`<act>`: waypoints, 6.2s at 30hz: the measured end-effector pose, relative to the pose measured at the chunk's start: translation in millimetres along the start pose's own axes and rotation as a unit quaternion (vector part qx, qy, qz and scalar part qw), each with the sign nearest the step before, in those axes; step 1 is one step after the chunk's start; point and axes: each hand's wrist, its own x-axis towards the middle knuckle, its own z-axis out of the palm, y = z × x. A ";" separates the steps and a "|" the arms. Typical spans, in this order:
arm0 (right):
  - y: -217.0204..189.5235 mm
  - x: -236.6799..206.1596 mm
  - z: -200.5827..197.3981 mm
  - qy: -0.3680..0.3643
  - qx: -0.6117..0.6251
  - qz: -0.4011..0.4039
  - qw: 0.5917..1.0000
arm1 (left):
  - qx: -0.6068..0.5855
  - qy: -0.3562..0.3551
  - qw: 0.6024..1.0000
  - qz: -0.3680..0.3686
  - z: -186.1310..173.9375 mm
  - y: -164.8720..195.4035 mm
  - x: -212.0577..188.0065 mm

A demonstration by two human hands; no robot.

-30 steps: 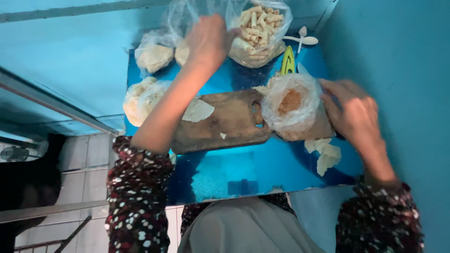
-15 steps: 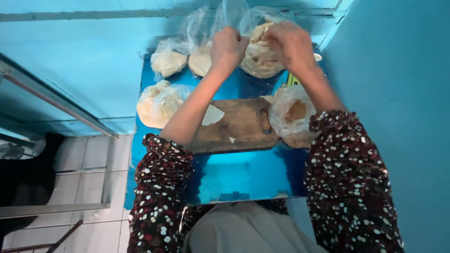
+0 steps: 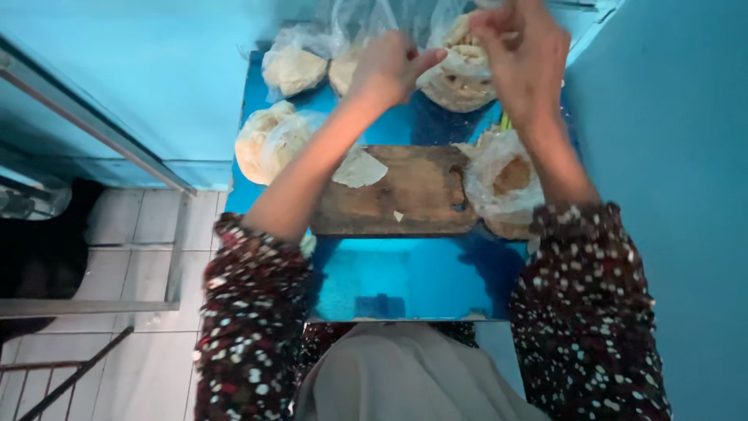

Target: The person folds small square dough wrappers on a wooden board, pinches filling from a plastic bag, places it on a wrapper, and folds the wrapper over the filling into a filled parcel, setting finished parcels aside while taking new wrappers from a pile.

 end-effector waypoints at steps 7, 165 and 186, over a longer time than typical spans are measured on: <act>-37.1 -68.8 56.9 -0.454 0.112 -0.009 0.884 | 0.119 -0.003 0.982 0.146 -81.4 -34.2 -126.0; -48.8 -157.0 87.7 -0.224 0.174 0.260 0.923 | 0.041 0.142 0.989 0.011 19.3 -42.5 -238.8; -44.0 -168.8 101.1 -0.204 0.240 0.253 0.915 | 0.152 0.142 0.977 0.053 23.7 -31.3 -243.3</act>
